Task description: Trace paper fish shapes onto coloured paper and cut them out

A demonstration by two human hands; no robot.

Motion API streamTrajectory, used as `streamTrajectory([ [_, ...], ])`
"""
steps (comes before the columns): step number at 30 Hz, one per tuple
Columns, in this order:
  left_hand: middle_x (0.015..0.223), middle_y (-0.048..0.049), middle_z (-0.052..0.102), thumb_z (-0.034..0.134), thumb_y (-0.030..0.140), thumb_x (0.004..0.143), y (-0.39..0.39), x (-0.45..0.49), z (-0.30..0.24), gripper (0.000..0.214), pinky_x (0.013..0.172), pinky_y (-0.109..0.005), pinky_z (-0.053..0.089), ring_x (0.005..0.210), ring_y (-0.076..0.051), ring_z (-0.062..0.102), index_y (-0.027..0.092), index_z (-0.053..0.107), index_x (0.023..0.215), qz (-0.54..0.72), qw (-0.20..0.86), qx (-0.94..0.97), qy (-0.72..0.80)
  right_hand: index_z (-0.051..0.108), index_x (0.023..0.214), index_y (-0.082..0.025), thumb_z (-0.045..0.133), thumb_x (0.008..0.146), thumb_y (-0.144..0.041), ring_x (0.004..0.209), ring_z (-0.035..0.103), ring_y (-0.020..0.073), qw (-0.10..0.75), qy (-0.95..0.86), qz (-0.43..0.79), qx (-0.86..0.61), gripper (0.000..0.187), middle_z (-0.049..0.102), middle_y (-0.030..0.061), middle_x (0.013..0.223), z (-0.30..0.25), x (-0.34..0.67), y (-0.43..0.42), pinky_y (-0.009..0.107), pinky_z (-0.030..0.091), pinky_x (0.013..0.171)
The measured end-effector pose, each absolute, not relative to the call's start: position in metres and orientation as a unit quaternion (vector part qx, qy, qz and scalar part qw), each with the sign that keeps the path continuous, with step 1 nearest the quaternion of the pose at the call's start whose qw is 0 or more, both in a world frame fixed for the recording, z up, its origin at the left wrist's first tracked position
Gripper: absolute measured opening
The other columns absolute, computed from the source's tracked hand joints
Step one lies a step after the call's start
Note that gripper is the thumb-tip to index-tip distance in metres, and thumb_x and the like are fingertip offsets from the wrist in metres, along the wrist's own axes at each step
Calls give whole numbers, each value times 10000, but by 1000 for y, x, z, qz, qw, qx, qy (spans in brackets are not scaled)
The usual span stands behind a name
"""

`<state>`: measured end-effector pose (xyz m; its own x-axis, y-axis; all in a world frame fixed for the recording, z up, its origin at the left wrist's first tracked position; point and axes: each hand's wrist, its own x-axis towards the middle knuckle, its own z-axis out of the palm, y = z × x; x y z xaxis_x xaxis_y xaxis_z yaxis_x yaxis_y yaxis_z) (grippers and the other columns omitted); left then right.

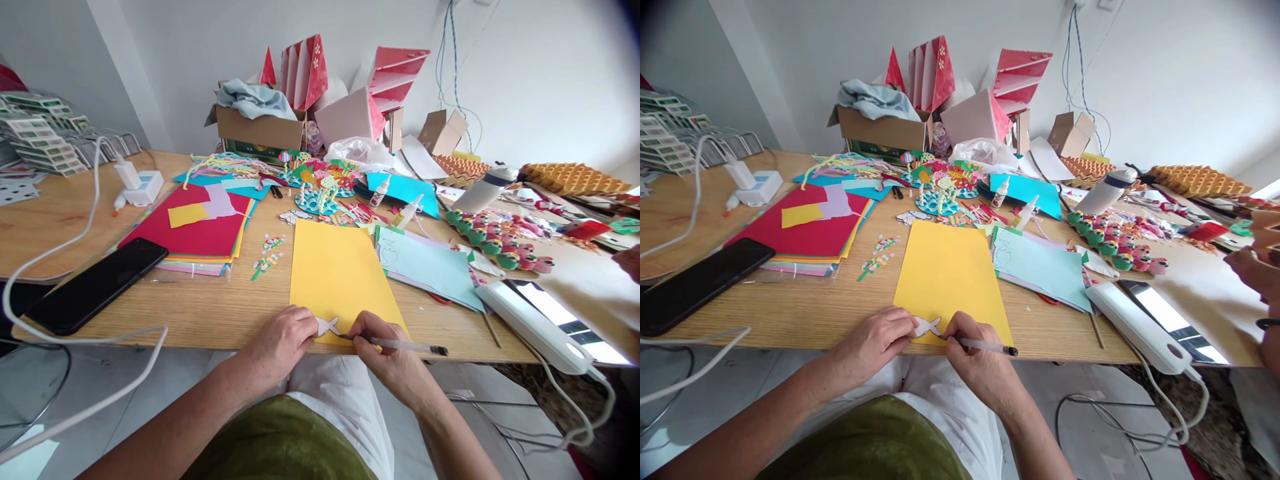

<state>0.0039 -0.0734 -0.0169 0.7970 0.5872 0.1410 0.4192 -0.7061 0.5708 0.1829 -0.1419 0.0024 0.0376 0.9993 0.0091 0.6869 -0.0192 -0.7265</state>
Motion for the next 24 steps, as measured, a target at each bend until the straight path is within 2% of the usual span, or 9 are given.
streamTrajectory([
  [8, 857, -25, 592, 522, 15, 774, -73, 3, -16, 145, 744, -257, 414, 832, -153, 532, 153, 536, 733, 160, 268, 908, 278, 472, 646, -199, 423, 706, -137, 507, 392, 101, 311, -632, 265, -658, 99, 452, -50, 536, 6, 185, -143, 206, 288, 458],
  [14, 864, -24, 595, 501, 17, 788, -73, 2, -23, 153, 763, -263, 422, 849, -153, 534, 156, 563, 782, 180, 266, 907, 271, 519, 800, -207, 454, 802, -262, 575, 560, 130, 399, -589, 253, -656, 85, 606, -12, 623, -2, 171, -139, 206, 383, 475],
  [24, 916, -45, 609, 418, 43, 844, -66, -4, -11, 240, 806, -264, 416, 896, -157, 536, 149, 616, 928, 153, 226, 938, 211, 501, 849, -214, 423, 831, -248, 615, 623, 154, 319, -650, 189, -663, 87, 670, 21, 707, -9, 161, -135, 248, 438, 564],
])
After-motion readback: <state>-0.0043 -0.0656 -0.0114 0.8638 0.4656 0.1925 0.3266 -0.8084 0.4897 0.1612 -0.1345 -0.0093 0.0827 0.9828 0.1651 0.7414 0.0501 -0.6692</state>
